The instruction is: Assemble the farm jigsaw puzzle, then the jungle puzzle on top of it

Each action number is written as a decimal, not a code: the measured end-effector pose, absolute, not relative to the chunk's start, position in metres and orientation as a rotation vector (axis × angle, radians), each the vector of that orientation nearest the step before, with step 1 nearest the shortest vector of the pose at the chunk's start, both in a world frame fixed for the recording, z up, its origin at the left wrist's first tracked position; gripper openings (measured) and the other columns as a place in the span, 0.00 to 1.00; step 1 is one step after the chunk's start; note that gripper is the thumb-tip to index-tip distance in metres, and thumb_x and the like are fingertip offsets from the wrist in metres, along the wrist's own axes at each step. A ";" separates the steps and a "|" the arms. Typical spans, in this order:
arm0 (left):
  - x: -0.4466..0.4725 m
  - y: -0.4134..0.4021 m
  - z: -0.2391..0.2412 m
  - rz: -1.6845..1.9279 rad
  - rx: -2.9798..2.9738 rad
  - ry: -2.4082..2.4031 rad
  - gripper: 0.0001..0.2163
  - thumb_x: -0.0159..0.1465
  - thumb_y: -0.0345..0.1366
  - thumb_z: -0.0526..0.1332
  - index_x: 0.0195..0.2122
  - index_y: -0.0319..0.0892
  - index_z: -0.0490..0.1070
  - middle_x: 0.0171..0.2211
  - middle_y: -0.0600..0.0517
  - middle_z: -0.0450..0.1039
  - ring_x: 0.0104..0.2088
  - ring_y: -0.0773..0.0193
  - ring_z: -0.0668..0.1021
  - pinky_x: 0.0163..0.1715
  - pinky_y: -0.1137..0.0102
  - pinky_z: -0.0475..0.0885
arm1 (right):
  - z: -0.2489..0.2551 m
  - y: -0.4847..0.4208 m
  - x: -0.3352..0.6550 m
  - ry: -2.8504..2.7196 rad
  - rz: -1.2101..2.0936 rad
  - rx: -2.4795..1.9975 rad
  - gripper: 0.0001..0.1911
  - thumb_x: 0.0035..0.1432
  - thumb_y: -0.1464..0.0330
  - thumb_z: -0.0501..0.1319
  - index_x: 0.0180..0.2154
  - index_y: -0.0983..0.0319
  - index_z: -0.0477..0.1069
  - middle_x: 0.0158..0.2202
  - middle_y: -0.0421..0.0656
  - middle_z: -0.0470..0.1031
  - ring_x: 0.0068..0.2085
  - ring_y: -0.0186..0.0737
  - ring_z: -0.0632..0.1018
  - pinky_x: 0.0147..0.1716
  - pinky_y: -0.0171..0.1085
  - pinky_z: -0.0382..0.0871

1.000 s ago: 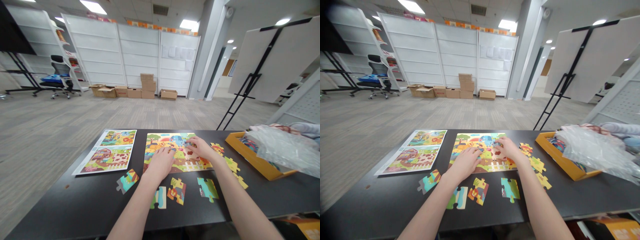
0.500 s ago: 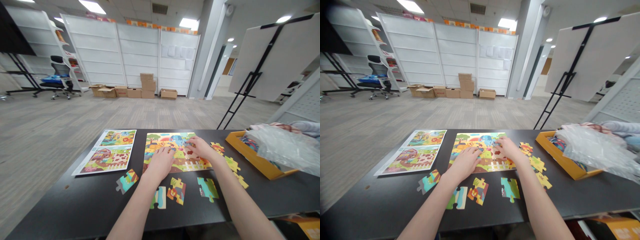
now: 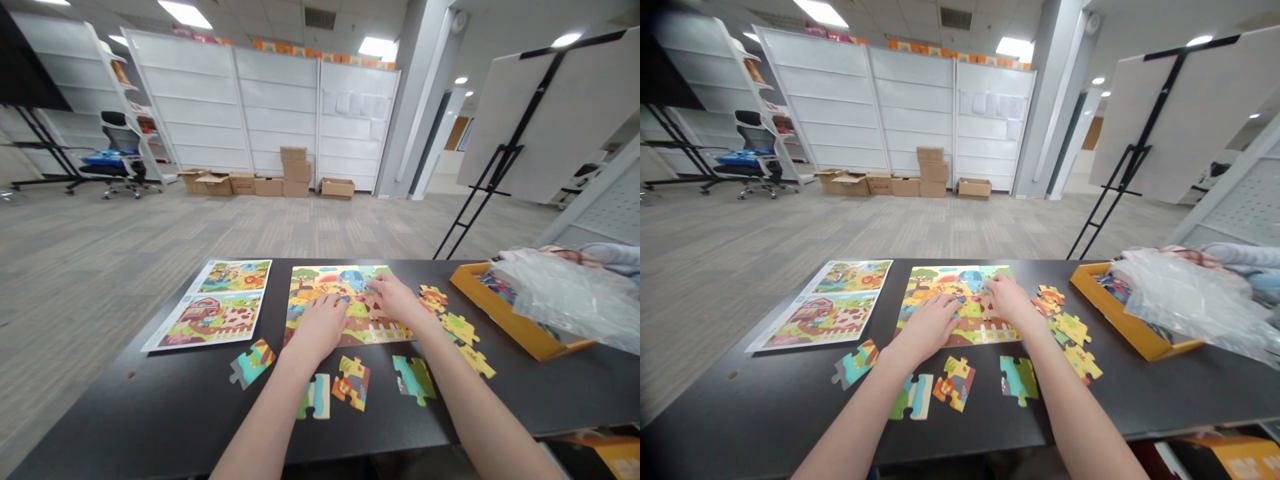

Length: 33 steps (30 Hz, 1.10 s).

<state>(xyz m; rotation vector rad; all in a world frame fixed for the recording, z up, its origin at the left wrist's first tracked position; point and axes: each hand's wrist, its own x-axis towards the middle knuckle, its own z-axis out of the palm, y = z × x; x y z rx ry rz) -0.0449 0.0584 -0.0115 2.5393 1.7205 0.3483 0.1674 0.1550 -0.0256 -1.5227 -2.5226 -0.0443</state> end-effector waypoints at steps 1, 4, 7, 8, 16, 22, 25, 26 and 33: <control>-0.045 0.059 -0.011 0.347 2.537 1.720 0.13 0.71 0.38 0.56 0.53 0.42 0.72 0.56 0.43 0.72 0.58 0.49 0.72 0.58 0.56 0.68 | -0.026 0.154 0.166 -2.521 -0.049 -1.525 0.16 0.67 0.70 0.55 0.48 0.57 0.80 0.49 0.50 0.75 0.49 0.48 0.76 0.47 0.40 0.69; -0.046 0.059 -0.011 0.351 2.535 1.713 0.13 0.71 0.38 0.56 0.53 0.42 0.72 0.57 0.43 0.72 0.58 0.49 0.73 0.58 0.55 0.68 | -0.027 0.156 0.168 -2.481 0.020 -1.498 0.15 0.66 0.70 0.56 0.48 0.58 0.79 0.48 0.49 0.75 0.48 0.46 0.77 0.47 0.39 0.69; -0.046 0.058 -0.011 0.357 2.532 1.708 0.14 0.71 0.38 0.56 0.54 0.42 0.72 0.57 0.43 0.72 0.58 0.49 0.72 0.58 0.55 0.68 | -0.028 0.165 0.182 -2.388 0.114 -1.446 0.14 0.64 0.70 0.59 0.48 0.59 0.79 0.48 0.48 0.75 0.48 0.44 0.77 0.48 0.38 0.69; -0.046 0.058 -0.011 0.357 2.531 1.708 0.14 0.71 0.38 0.56 0.54 0.41 0.72 0.57 0.42 0.72 0.58 0.49 0.72 0.58 0.54 0.68 | -0.028 0.169 0.189 -2.343 0.105 -1.457 0.15 0.63 0.71 0.59 0.49 0.59 0.79 0.49 0.48 0.75 0.48 0.44 0.77 0.48 0.38 0.69; -0.048 0.059 -0.012 0.367 2.516 1.692 0.14 0.71 0.38 0.56 0.53 0.42 0.73 0.57 0.44 0.73 0.58 0.49 0.72 0.59 0.55 0.68 | -0.032 0.181 0.210 -2.341 0.051 -1.559 0.16 0.59 0.73 0.60 0.48 0.62 0.79 0.48 0.50 0.78 0.46 0.45 0.79 0.49 0.39 0.70; -0.049 0.060 -0.013 0.391 2.495 1.675 0.14 0.70 0.37 0.56 0.53 0.42 0.73 0.56 0.44 0.73 0.58 0.49 0.72 0.58 0.55 0.68 | -0.034 0.178 0.202 -2.431 0.079 -1.500 0.13 0.58 0.72 0.61 0.44 0.61 0.80 0.46 0.48 0.80 0.47 0.46 0.79 0.49 0.38 0.70; -0.049 0.061 -0.014 0.388 2.486 1.671 0.13 0.70 0.37 0.56 0.53 0.43 0.72 0.56 0.44 0.73 0.58 0.49 0.72 0.59 0.55 0.67 | -0.032 0.177 0.202 -2.438 0.088 -1.502 0.11 0.58 0.71 0.61 0.41 0.61 0.80 0.45 0.48 0.81 0.46 0.45 0.80 0.48 0.38 0.71; -0.050 0.061 -0.014 0.385 2.483 1.669 0.13 0.70 0.38 0.56 0.53 0.43 0.72 0.56 0.45 0.73 0.58 0.49 0.72 0.59 0.55 0.67 | -0.031 0.177 0.202 -2.440 0.095 -1.497 0.10 0.59 0.71 0.61 0.41 0.61 0.80 0.44 0.48 0.81 0.46 0.45 0.80 0.48 0.38 0.71; -0.050 0.060 -0.012 0.384 2.482 1.658 0.13 0.70 0.37 0.56 0.52 0.43 0.73 0.56 0.44 0.73 0.58 0.50 0.72 0.59 0.56 0.67 | -0.031 0.174 0.202 -2.407 0.101 -1.427 0.21 0.57 0.70 0.62 0.53 0.65 0.74 0.51 0.53 0.77 0.51 0.50 0.78 0.52 0.43 0.71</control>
